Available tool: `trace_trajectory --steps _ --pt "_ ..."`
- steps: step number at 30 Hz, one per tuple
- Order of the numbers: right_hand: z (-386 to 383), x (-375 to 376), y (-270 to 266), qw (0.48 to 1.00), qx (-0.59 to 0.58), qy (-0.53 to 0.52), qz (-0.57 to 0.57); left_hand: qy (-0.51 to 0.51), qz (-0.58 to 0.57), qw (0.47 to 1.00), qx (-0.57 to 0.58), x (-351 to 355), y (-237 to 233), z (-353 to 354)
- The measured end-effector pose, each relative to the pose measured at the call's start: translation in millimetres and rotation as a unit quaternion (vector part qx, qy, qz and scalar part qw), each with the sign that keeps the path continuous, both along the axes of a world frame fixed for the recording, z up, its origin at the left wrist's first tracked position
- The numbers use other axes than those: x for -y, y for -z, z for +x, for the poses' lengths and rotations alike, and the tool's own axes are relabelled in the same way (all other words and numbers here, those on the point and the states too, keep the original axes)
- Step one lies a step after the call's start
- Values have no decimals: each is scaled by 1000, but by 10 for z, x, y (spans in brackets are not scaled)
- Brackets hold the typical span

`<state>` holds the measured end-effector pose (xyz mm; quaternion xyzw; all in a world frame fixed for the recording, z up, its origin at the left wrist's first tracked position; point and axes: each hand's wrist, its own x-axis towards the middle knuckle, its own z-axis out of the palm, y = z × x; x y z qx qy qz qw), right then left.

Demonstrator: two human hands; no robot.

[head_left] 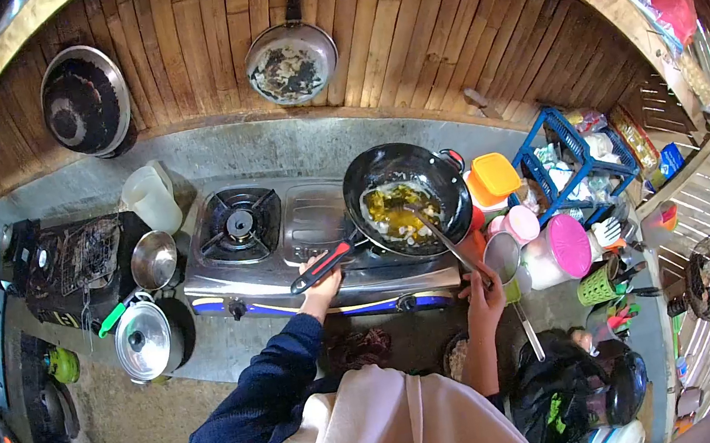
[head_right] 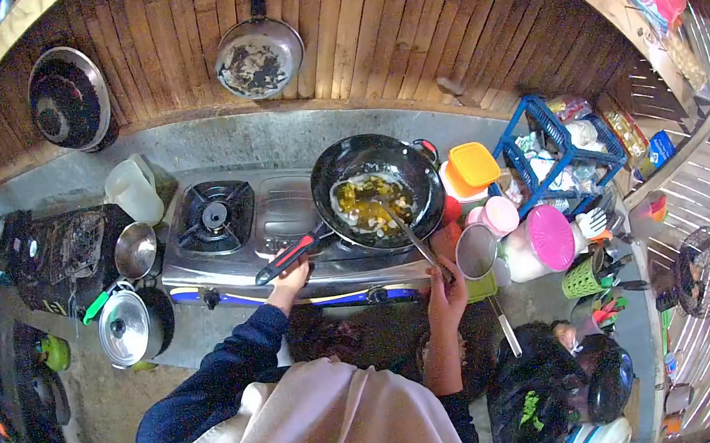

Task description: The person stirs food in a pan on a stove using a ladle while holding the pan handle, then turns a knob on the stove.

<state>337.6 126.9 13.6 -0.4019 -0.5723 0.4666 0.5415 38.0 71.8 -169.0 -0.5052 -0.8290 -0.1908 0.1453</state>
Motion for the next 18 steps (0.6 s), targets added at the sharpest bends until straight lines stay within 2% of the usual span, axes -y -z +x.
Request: trace_trajectory --steps 1,3,5,9,11,14,18 --pt "42 -9 -33 1000 -1 -1 1 -1 1 1000 -1 -19 -4 1" --pt "127 9 -114 999 -38 -3 3 -29 -34 993 112 19 -169 45" --pt "238 30 -160 1000 -4 3 6 -31 -1 996 79 -8 -68 38" --pt "441 71 -104 999 -39 5 33 -15 81 997 10 -65 148 -4" --pt "507 102 -109 998 -42 7 37 -32 71 995 69 -71 166 -18" --pt "586 126 -116 999 -29 20 29 -37 80 992 95 -58 150 2" --pt "615 18 39 997 -57 13 49 -60 70 988 124 -54 -113 95"
